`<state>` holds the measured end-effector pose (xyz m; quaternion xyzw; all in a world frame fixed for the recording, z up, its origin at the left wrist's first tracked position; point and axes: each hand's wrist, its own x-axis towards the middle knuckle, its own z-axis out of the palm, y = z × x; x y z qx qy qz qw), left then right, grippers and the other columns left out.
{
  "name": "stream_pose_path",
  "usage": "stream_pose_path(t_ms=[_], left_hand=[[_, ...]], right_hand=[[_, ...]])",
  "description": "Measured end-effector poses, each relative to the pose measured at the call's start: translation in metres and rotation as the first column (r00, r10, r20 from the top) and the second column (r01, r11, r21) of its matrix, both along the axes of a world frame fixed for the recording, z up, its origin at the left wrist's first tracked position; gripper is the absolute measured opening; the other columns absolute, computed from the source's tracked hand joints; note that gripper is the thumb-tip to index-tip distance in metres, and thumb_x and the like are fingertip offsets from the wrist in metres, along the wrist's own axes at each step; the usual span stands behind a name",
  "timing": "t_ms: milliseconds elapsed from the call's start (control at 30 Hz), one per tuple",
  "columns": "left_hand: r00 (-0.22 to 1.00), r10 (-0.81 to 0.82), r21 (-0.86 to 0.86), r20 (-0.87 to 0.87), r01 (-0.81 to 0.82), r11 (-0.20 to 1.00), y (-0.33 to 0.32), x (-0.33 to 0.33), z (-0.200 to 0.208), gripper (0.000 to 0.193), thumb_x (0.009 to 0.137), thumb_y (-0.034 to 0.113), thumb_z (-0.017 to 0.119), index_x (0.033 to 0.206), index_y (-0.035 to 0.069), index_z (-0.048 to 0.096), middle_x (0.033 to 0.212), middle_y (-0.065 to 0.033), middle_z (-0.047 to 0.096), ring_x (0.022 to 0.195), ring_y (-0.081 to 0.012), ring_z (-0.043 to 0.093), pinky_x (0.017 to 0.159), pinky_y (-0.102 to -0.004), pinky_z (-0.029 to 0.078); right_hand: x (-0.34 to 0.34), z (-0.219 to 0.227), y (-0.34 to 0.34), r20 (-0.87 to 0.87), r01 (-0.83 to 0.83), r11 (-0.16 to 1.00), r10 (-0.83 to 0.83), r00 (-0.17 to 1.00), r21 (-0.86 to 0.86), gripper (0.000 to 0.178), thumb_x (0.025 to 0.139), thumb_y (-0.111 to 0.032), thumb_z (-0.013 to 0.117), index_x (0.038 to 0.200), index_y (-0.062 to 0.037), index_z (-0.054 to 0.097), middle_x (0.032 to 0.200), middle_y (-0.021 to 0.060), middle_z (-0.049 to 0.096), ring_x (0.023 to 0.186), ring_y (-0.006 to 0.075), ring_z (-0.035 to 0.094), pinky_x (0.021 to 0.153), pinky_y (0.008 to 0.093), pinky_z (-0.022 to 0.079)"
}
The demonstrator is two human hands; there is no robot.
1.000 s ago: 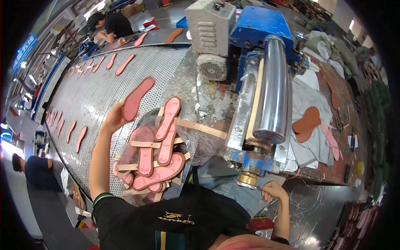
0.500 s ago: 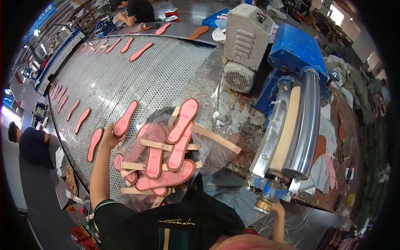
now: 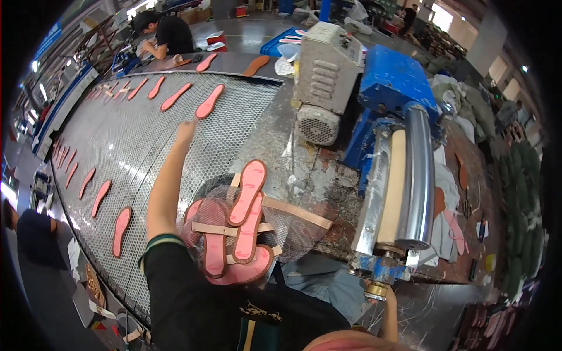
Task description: Applying glue to shoe insole components using a roller machine and placing them on a conveyor belt.
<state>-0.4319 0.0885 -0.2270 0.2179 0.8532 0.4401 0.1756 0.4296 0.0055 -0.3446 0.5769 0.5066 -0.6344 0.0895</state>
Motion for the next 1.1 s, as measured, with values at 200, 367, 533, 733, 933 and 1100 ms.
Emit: stream_pose_path(t_ms=[200, 367, 533, 733, 933, 1100], left_hand=[[0.586, -0.751, -0.215, -0.305, 0.726, 0.654, 0.008, 0.166, 0.002, 0.042, 0.091, 0.034, 0.053, 0.069, -0.001, 0.061, 0.054, -0.0111, 0.054, 0.051, -0.0188, 0.053, 0.051, -0.0412, 0.041], [0.392, -0.742, -0.354, -0.544, 0.695, 0.626, -0.056, 0.258, -0.017, 0.034, 0.096, 0.031, 0.051, 0.082, 0.001, 0.058, 0.069, -0.0230, 0.059, 0.060, -0.0396, 0.059, 0.054, -0.0452, 0.041], [0.471, -0.730, -0.286, -0.495, 0.705, 0.649, -0.058, 0.273, -0.008, 0.036, 0.097, 0.030, 0.050, 0.075, 0.001, 0.054, 0.064, -0.0194, 0.056, 0.057, -0.0363, 0.055, 0.053, -0.0431, 0.041], [0.452, -0.714, -0.286, -0.536, 0.698, 0.656, -0.059, 0.281, -0.007, 0.037, 0.098, 0.028, 0.049, 0.074, 0.000, 0.055, 0.061, -0.0204, 0.053, 0.053, -0.0329, 0.049, 0.053, -0.0417, 0.039], [0.436, -0.686, -0.329, -0.582, 0.646, 0.689, -0.063, 0.256, -0.027, 0.040, 0.094, 0.032, 0.052, 0.069, 0.001, 0.052, 0.062, -0.0222, 0.054, 0.057, -0.0394, 0.054, 0.053, -0.0453, 0.040], [0.461, -0.664, -0.307, -0.588, 0.632, 0.711, -0.062, 0.266, -0.019, 0.039, 0.094, 0.032, 0.052, 0.070, 0.001, 0.053, 0.064, -0.0222, 0.055, 0.060, -0.0409, 0.056, 0.054, -0.0461, 0.041]], right_hand=[[-0.016, 0.018, 0.010, 0.074, -0.013, 1.000, 0.015, 0.997, -0.026, 0.051, 0.090, -0.047, 0.053, 0.064, -0.0034, 0.060, 0.055, 0.0116, 0.063, 0.035, 0.0194, 0.055, 0.033, 0.0333, 0.045], [-0.036, 0.084, 0.027, -0.271, -0.218, 0.848, 0.381, 0.884, 0.483, 0.025, 0.088, -0.025, 0.058, 0.091, -0.0011, 0.065, 0.073, 0.0060, 0.066, 0.060, 0.0138, 0.061, 0.058, 0.0300, 0.049], [-0.029, 0.192, 0.077, -0.403, 0.396, 0.481, -0.095, 0.911, 0.782, 0.020, 0.091, -0.017, 0.055, 0.100, -0.0004, 0.060, 0.075, 0.0038, 0.062, 0.068, 0.0081, 0.057, 0.063, 0.0256, 0.047], [-0.044, 0.141, 0.146, 0.082, -0.098, -0.009, -0.472, 0.878, 0.995, 0.041, 0.080, -0.041, 0.067, 0.102, -0.0059, 0.061, 0.101, 0.0164, 0.054, 0.089, 0.0301, 0.059, 0.071, 0.0418, 0.050], [-0.043, 0.120, 0.170, 0.167, -0.118, 0.133, -0.458, 0.873, 0.984, 0.041, 0.073, -0.037, 0.068, 0.102, -0.0097, 0.063, 0.104, 0.0160, 0.050, 0.100, 0.0350, 0.053, 0.076, 0.0465, 0.050], [-0.019, 0.127, 0.153, 0.152, -0.130, 0.080, -0.429, 0.891, 0.988, 0.043, 0.073, -0.039, 0.069, 0.106, -0.0133, 0.061, 0.104, 0.0149, 0.050, 0.101, 0.0345, 0.052, 0.077, 0.0467, 0.049]])
